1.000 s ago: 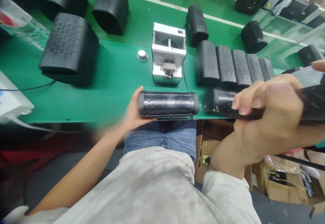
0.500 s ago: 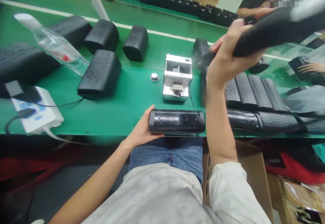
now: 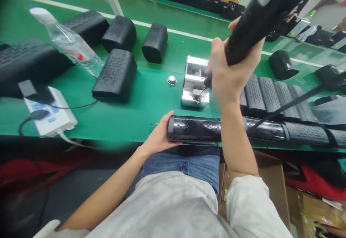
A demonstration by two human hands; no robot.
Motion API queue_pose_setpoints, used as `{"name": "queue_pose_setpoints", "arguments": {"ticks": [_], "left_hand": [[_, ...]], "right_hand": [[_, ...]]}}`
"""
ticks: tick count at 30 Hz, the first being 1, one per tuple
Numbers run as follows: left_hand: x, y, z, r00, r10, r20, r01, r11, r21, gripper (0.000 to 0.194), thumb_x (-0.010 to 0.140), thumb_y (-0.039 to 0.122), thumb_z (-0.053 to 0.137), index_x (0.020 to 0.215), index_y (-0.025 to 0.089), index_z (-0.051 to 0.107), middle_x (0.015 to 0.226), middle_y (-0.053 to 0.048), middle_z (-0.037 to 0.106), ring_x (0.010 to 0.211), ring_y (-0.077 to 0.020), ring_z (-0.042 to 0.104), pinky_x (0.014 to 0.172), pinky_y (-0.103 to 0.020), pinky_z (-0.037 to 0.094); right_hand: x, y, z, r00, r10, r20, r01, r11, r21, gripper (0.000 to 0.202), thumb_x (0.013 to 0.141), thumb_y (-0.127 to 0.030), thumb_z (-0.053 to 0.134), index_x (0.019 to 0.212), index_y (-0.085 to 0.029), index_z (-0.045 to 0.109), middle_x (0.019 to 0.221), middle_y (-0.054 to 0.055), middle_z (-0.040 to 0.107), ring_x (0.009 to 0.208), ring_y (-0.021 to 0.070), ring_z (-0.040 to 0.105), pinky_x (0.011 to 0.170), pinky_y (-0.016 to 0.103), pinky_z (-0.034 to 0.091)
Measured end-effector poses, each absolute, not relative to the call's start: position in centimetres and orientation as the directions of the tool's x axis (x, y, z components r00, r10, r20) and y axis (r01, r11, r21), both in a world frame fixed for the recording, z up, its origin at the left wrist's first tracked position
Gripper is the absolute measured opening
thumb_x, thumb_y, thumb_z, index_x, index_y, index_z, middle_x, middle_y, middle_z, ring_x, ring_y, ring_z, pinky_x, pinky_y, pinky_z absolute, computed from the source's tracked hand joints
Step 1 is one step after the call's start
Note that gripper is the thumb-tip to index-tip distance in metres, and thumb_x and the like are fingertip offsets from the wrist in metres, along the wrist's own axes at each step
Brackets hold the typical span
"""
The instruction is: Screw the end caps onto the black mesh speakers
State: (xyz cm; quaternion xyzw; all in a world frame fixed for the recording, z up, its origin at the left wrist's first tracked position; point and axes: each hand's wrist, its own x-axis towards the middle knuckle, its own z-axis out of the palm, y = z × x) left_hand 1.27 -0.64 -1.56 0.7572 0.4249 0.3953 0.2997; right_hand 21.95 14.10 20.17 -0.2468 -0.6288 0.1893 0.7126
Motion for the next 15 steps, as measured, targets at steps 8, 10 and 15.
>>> {"name": "queue_pose_setpoints", "arguments": {"ticks": [8, 10, 15], "left_hand": [[1.4, -0.6, -1.7, 0.321, 0.884, 0.340, 0.395, -0.451, 0.800, 0.145, 0.078, 0.048, 0.108, 0.186, 0.034, 0.011, 0.171, -0.022, 0.053, 0.158, -0.0459, 0.060, 0.130, -0.065, 0.055], [1.4, -0.6, -1.7, 0.324, 0.882, 0.342, 0.400, -0.456, 0.795, 0.145, 0.079, 0.048, 0.108, 0.186, 0.034, 0.011, 0.171, -0.022, 0.052, 0.159, -0.0463, 0.059, 0.131, -0.066, 0.054], [1.3, -0.6, -1.6, 0.330, 0.878, 0.346, 0.414, -0.464, 0.783, 0.143, 0.081, 0.045, 0.107, 0.185, 0.033, 0.010, 0.173, -0.022, 0.050, 0.161, -0.0454, 0.057, 0.133, -0.064, 0.052]], "right_hand": [[21.3, 16.7, 18.9, 0.214, 0.632, 0.745, 0.117, 0.740, -0.662, 0.037, 0.101, 0.000, 0.067, 0.119, -0.027, 0.050, 0.114, -0.001, 0.069, 0.049, 0.0005, 0.048, 0.042, 0.025, 0.042], [21.4, 17.2, 18.4, 0.242, 0.623, 0.744, 0.107, 0.745, -0.659, 0.037, 0.099, 0.001, 0.067, 0.118, -0.027, 0.052, 0.101, -0.005, 0.067, 0.046, 0.0019, 0.047, 0.041, 0.025, 0.040], [22.1, 16.0, 18.6, 0.211, 0.608, 0.766, 0.033, 0.778, -0.627, 0.031, 0.098, -0.003, 0.063, 0.118, -0.025, 0.056, 0.070, -0.013, 0.051, 0.043, 0.0057, 0.048, 0.042, 0.023, 0.035]]}}
